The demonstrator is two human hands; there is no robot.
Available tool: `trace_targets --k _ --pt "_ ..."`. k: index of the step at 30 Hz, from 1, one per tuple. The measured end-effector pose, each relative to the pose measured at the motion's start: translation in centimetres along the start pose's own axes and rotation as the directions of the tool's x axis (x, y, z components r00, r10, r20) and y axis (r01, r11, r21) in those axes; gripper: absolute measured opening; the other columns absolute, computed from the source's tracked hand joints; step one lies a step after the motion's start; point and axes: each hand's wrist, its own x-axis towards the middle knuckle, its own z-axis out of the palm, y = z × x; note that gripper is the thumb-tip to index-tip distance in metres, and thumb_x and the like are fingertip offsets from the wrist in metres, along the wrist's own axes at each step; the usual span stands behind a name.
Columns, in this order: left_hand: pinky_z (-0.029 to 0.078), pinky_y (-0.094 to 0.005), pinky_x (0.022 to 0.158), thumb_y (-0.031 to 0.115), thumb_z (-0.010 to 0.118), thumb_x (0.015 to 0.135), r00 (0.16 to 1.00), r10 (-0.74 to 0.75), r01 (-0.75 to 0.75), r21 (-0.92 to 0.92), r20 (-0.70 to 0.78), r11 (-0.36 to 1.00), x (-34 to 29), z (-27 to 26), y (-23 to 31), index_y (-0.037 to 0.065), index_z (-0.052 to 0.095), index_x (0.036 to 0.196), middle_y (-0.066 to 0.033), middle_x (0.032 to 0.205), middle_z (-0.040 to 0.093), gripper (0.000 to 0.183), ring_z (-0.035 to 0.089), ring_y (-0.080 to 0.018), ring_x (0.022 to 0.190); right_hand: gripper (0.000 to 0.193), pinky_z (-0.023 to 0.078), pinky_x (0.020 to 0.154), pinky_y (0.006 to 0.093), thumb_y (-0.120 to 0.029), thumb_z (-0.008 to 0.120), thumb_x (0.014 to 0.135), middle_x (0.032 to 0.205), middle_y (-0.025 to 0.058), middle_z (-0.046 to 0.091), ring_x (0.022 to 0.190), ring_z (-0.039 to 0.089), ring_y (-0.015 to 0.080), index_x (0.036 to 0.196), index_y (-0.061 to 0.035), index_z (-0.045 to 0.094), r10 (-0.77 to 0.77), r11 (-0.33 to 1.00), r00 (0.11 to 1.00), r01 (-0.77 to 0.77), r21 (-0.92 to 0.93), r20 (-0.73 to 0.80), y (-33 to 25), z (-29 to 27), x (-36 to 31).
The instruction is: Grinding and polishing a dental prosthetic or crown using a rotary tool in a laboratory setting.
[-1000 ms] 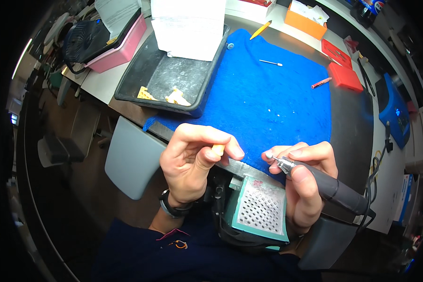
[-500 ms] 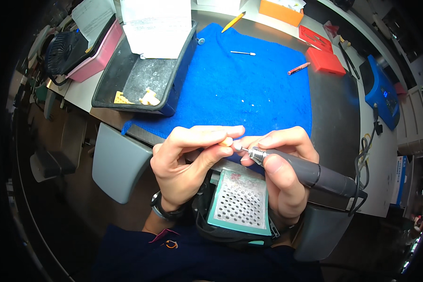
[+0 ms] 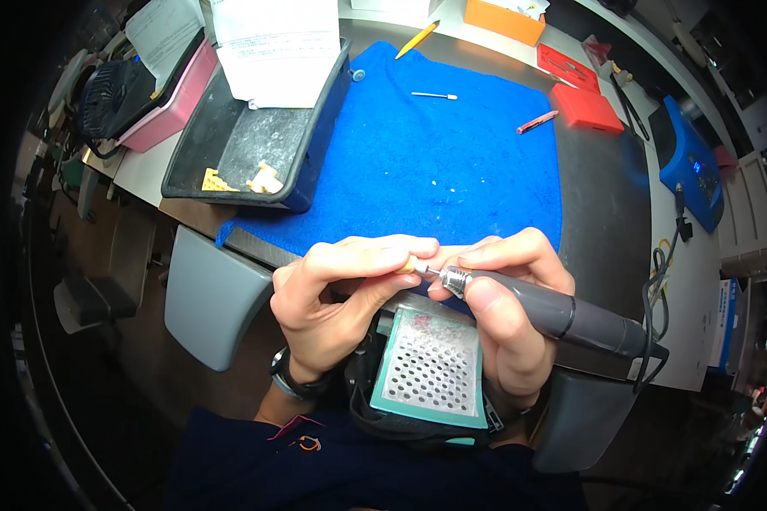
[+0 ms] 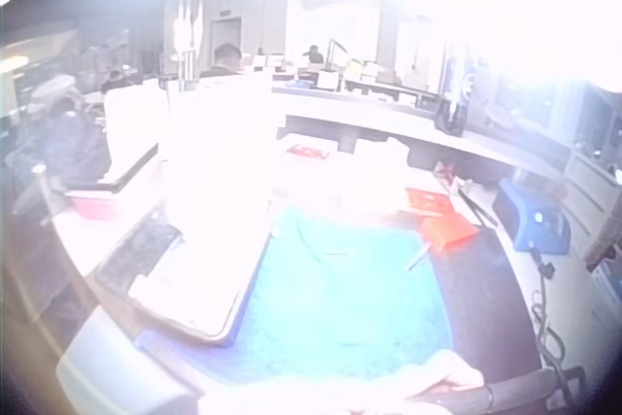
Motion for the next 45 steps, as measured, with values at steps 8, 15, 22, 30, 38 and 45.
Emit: trace_targets --k 8,15,22,30,38,45 --pt "0.067 -0.0377 0.079 -0.014 0.081 0.083 1.000 0.010 -0.010 0.003 -0.026 1.000 -0.18 0.11 -0.03 -0.003 0.069 0.107 -0.0247 0.099 0.078 0.029 0.079 -0.0319 0.096 0.016 0.058 0.090 0.0394 -0.005 0.063 0.094 0.101 0.0236 0.071 0.092 0.071 0.0244 0.107 0.0041 0.060 0.004 1.000 1.000 -0.004 0.026 -0.008 -0.02 -0.08 -0.04" --pt "0.067 -0.0377 0.080 -0.013 0.081 0.083 0.999 0.018 -0.019 -0.013 -0.032 1.000 -0.25 0.06 -0.11 -0.004 0.070 0.107 -0.0240 0.099 0.078 0.028 0.079 -0.0322 0.095 0.017 0.058 0.090 0.0401 -0.006 0.064 0.095 0.101 0.0234 0.071 0.093 0.071 0.0248 0.108 0.0041 0.060 -0.010 0.999 1.000 0.009 0.038 0.010 0.15 -0.13 -0.01" --pt "0.067 -0.0386 0.081 -0.014 0.081 0.082 0.999 0.020 -0.021 -0.024 -0.033 0.999 -0.32 0.02 -0.11 -0.004 0.071 0.107 -0.0231 0.100 0.078 0.029 0.079 -0.0320 0.095 0.018 0.057 0.090 0.0410 -0.008 0.066 0.095 0.099 0.0218 0.071 0.093 0.071 0.0254 0.107 0.0036 0.060 -0.024 1.000 0.999 0.024 0.015 0.032 0.21 -0.15 0.05" --pt "0.067 -0.0373 0.079 -0.014 0.081 0.082 0.999 0.006 -0.006 -0.019 -0.036 1.000 -0.30 0.01 0.03 -0.004 0.072 0.106 -0.0227 0.099 0.078 0.028 0.079 -0.0318 0.095 0.017 0.057 0.090 0.0406 -0.008 0.065 0.095 0.098 0.0214 0.071 0.094 0.071 0.0253 0.107 0.0037 0.060 -0.034 0.999 0.999 0.033 0.009 0.027 0.21 -0.07 0.03" --pt "0.066 -0.0366 0.079 -0.014 0.081 0.082 0.999 -0.007 0.007 -0.019 -0.043 1.000 -0.35 -0.15 0.12 -0.004 0.072 0.105 -0.0224 0.099 0.078 0.027 0.079 -0.0310 0.094 0.017 0.058 0.088 0.0398 -0.006 0.065 0.094 0.098 0.0223 0.071 0.092 0.072 0.0248 0.107 0.0043 0.061 -0.033 0.999 0.997 0.034 -0.008 0.070 0.37 -0.28 0.13" --pt "0.066 -0.0367 0.079 -0.013 0.082 0.081 0.999 0.002 -0.003 -0.028 -0.042 1.000 -0.25 0.09 -0.02 -0.005 0.072 0.105 -0.0228 0.100 0.078 0.027 0.079 -0.0306 0.093 0.016 0.058 0.089 0.0395 -0.006 0.065 0.094 0.097 0.0222 0.071 0.092 0.071 0.0248 0.106 0.0041 0.060 -0.024 0.999 0.999 0.023 0.028 0.039 0.13 -0.07 -0.04"
